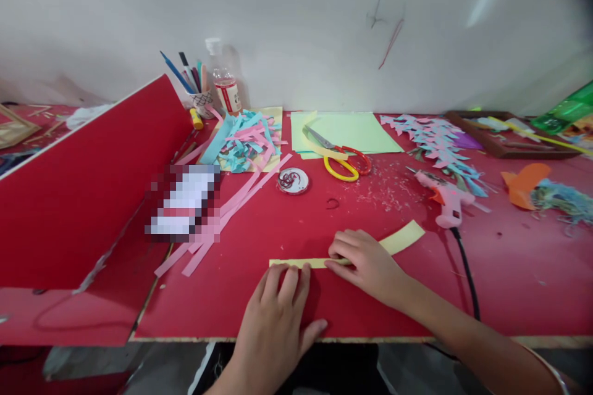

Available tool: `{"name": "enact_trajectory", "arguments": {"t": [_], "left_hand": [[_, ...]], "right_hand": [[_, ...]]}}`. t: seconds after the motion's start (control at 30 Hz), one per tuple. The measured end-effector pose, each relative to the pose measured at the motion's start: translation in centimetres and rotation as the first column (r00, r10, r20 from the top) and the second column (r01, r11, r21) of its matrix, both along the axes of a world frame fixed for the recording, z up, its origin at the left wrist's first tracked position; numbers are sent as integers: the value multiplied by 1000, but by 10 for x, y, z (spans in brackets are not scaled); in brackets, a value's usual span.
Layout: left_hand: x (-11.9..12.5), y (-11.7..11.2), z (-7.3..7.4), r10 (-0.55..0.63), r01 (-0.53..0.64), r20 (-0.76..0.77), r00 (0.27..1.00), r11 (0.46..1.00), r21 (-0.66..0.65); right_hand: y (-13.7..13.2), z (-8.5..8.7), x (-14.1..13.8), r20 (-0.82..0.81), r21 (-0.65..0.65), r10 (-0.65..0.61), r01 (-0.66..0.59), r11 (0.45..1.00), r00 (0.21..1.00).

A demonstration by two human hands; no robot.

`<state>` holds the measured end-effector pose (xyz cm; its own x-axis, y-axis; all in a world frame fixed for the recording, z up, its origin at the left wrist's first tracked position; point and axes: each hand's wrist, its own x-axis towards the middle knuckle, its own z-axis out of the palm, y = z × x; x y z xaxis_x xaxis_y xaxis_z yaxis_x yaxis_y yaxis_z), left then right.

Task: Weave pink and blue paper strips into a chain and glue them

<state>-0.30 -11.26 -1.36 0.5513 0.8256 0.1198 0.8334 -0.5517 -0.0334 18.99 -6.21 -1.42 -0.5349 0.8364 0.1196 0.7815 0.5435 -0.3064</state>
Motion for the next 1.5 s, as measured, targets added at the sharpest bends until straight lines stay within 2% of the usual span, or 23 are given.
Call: {"name": "enact_trajectory", "arguments": {"t": [0.27,0.53,0.83,1.17,1.5], "left_hand": [[3,0,7,21,-23,-28,999,997,-74],[3,-1,4,23,-26,-47,999,996,-83],[2,-2,5,20,-22,-60,998,999,-39],[2,-2,5,21,-22,-44,999,999,-24],[2,-2,7,32,-34,-37,999,999,-39]], "right_hand": [[-7,3,30,9,-36,-92,92,995,996],[-25,0,65,49,115,-277,270,956,960],[-36,-2,90,111,201,-384,358,912,917],[-44,-11,121,130,199,-474,446,873,871],[-46,-15,142,37,120,-526,519,846,850]]}}
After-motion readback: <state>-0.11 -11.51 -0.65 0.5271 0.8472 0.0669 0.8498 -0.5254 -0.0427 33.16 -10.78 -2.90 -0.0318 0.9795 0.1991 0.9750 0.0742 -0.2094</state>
